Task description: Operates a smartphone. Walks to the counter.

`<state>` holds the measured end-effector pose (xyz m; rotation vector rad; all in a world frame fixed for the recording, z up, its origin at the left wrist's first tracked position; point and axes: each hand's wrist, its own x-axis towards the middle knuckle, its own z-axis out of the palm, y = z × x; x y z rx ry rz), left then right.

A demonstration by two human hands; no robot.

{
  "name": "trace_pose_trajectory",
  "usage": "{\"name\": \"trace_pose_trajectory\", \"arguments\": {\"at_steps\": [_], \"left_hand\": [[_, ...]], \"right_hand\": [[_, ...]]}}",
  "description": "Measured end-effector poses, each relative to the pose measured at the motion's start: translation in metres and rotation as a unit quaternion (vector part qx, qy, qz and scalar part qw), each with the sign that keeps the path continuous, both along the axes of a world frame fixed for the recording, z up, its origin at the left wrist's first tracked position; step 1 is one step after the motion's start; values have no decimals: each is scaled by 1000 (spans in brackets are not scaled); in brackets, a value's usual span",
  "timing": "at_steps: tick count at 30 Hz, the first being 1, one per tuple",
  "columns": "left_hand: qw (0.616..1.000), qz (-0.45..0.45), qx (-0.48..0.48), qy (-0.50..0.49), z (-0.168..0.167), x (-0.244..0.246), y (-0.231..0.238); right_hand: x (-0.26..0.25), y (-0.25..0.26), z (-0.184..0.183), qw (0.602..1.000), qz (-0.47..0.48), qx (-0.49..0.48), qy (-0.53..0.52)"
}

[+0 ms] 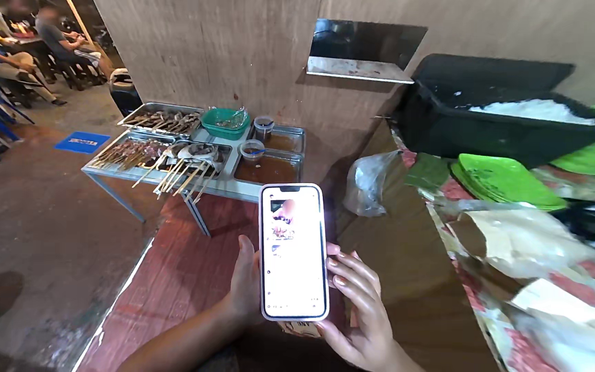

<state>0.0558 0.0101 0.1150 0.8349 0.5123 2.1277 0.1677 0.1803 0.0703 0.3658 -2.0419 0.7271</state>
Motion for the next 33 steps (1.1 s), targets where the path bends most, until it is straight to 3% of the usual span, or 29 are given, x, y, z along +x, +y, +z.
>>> {"name": "trace_pose_trajectory", "arguments": {"at_steps": [13,22,33], "left_hand": [[1000,-29,-1,-7,-8,-6,32],[999,-30,-29,-18,-8,-1,77],[997,-60,-26,-33,-13,25,142]], "right_hand": [[-8,28,-7,999,-1,-35,21],[-7,73,0,997,-38,-37,50],[26,133,9,998,-45,45,-15]]}}
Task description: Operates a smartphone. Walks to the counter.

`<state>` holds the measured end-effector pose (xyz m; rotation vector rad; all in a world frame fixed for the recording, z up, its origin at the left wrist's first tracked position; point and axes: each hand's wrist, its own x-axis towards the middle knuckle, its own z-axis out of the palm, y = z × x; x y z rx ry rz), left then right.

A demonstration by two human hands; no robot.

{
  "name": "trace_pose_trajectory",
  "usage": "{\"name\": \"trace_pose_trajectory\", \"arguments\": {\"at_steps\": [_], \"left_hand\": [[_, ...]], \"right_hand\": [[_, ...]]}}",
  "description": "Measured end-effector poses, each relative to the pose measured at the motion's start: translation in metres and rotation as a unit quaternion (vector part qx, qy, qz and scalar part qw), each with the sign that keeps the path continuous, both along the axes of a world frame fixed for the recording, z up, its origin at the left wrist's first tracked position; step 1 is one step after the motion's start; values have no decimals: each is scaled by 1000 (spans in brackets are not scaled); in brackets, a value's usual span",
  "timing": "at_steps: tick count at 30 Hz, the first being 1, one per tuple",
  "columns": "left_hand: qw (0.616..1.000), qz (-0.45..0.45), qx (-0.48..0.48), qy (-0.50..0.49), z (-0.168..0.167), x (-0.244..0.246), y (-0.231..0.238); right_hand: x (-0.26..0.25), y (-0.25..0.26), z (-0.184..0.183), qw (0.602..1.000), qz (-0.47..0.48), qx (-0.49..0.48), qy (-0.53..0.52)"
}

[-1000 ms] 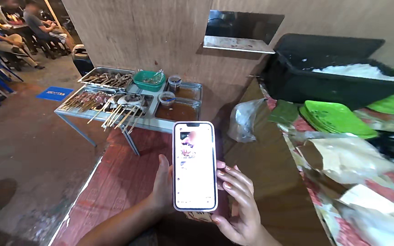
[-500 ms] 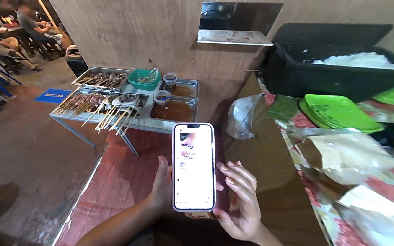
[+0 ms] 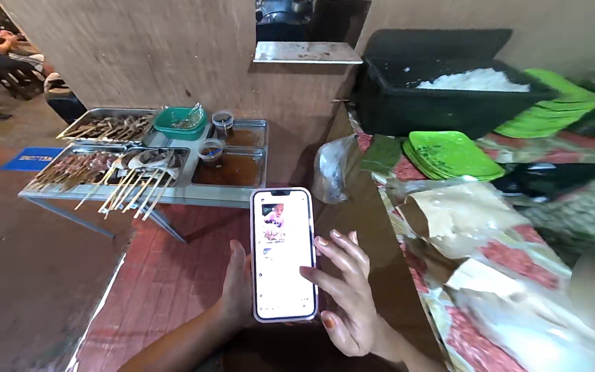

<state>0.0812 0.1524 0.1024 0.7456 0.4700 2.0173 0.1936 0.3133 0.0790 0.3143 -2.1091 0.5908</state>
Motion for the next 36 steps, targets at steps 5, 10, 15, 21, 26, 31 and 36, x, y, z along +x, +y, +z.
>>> {"name": "trace_pose_trajectory", "arguments": {"at_steps": [5,10,15,21,26,31,36], "left_hand": [[999,-17,29,21,-2,16,23],[999,-17,8,31,-6,36,43],[997,-35,32,61,-18,51,64],[997,-43,25,66,-19,65,76],[996,-48,26,71,-17,68,73],[996,-34,16,77,-12,59,56],[996,-44,23,81,-8,42,35]], "right_hand": [[18,21,5,1000,-21,6,0],[36,40,13,999,-49,18,7],[58,56,13,996,-86,21,-4],[80,65,8,998,-61,34,-4],[79,60,7,997,-78,23,-5],[68,45,6,997,-76,26,2],[51,22,7,997,-69,14,14]]}}
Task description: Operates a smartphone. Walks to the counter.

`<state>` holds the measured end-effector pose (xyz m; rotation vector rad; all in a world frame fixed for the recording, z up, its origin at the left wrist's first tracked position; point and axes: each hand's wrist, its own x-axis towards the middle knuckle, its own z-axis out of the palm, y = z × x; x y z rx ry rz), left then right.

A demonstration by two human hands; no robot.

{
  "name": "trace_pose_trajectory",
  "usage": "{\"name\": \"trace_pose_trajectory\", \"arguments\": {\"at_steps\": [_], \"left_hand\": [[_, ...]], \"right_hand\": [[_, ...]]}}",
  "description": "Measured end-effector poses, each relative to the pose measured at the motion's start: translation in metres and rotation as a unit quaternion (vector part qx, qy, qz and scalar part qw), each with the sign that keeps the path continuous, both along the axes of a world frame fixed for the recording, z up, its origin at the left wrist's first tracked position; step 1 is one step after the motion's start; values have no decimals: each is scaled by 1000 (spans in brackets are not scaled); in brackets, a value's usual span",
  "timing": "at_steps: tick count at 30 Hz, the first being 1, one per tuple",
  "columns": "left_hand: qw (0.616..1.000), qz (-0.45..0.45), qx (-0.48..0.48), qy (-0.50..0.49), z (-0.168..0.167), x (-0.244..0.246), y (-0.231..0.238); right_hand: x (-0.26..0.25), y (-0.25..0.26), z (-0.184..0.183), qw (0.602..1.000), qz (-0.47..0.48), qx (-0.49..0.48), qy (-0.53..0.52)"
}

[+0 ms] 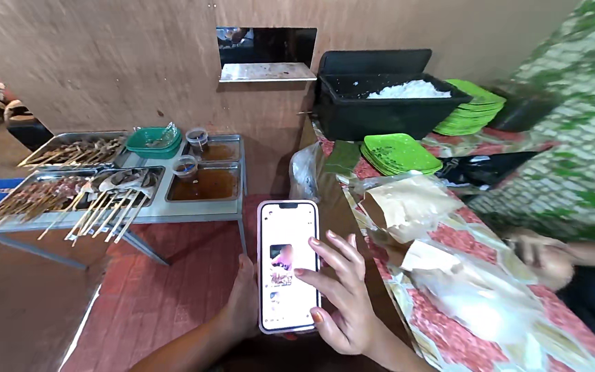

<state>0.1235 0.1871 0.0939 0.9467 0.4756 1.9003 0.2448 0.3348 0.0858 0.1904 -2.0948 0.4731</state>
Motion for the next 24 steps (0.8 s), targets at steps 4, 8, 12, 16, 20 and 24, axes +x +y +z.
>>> {"name": "trace_pose_trajectory", "arguments": {"at_steps": [4,8,12,16,20,24], "left_hand": [[1000,0,-11,16,5,-15,-23],[1000,-2,-12,28,6,-30,-43],[1000,2,-26,17,3,-46,-61],[999,12,-39,7,4,-59,-76],[999,13,-52,-7,4,-70,-87],[998,4,-60,-26,3,-80,-94]], "right_hand": [[-18,-23,6,1000,-8,22,-2],[-33,-46,6,999,-11,37,-1],[-46,-64,2,999,-29,16,-6],[-62,-77,3,997,-63,-16,-36],[-74,-88,4,995,-76,-26,-53],[-81,-100,2,998,-59,-8,-31]]}}
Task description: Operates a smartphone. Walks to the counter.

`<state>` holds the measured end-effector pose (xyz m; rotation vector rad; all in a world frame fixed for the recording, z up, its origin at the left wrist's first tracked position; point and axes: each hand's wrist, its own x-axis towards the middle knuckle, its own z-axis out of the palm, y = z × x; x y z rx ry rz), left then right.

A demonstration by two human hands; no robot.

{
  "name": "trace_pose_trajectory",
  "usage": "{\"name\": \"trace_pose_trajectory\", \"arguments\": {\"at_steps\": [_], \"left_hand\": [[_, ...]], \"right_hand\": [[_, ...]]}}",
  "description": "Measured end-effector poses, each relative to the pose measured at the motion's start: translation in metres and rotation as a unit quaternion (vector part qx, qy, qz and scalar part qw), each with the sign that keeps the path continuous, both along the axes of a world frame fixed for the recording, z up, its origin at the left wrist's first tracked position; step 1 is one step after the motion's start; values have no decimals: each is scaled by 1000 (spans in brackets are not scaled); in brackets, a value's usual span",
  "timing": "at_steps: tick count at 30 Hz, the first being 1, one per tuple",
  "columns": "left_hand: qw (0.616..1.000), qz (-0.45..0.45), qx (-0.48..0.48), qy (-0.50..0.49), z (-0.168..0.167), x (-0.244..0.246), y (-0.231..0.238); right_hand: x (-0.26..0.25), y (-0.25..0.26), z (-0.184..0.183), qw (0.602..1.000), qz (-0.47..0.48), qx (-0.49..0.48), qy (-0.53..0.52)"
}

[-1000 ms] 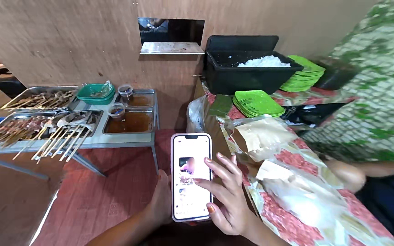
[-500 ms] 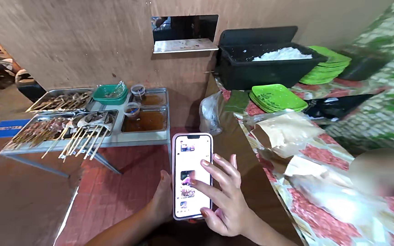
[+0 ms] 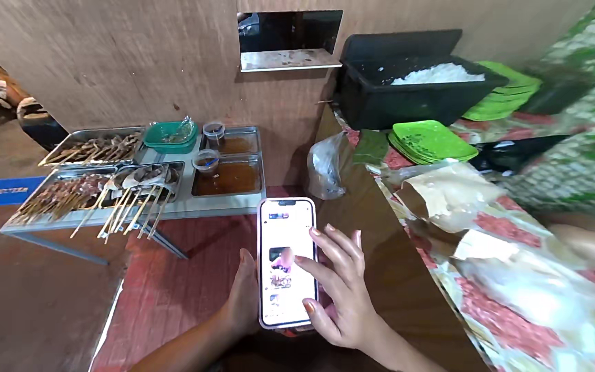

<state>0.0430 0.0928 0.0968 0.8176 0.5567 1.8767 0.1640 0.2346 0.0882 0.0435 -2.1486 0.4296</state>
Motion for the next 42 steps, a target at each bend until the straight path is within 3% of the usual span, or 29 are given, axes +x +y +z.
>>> {"name": "trace_pose_trajectory", "arguments": {"at_steps": [12,22,29,42], "left_hand": [[999,-18,-5,-33,-3,-24,-1],[998,28,-45,-46,0,-22,9],[995,46,-74,-52,3,-13,20],[998,21,-10,-60,3,6,60]], "right_hand": [[-15,-13,-1,999,20,21,-16],[-12,-4,-6,999,21,19,-39],[2,14,-11,1000,-15,-8,12],[24,57,-18,999,-15,-35,37]]}}
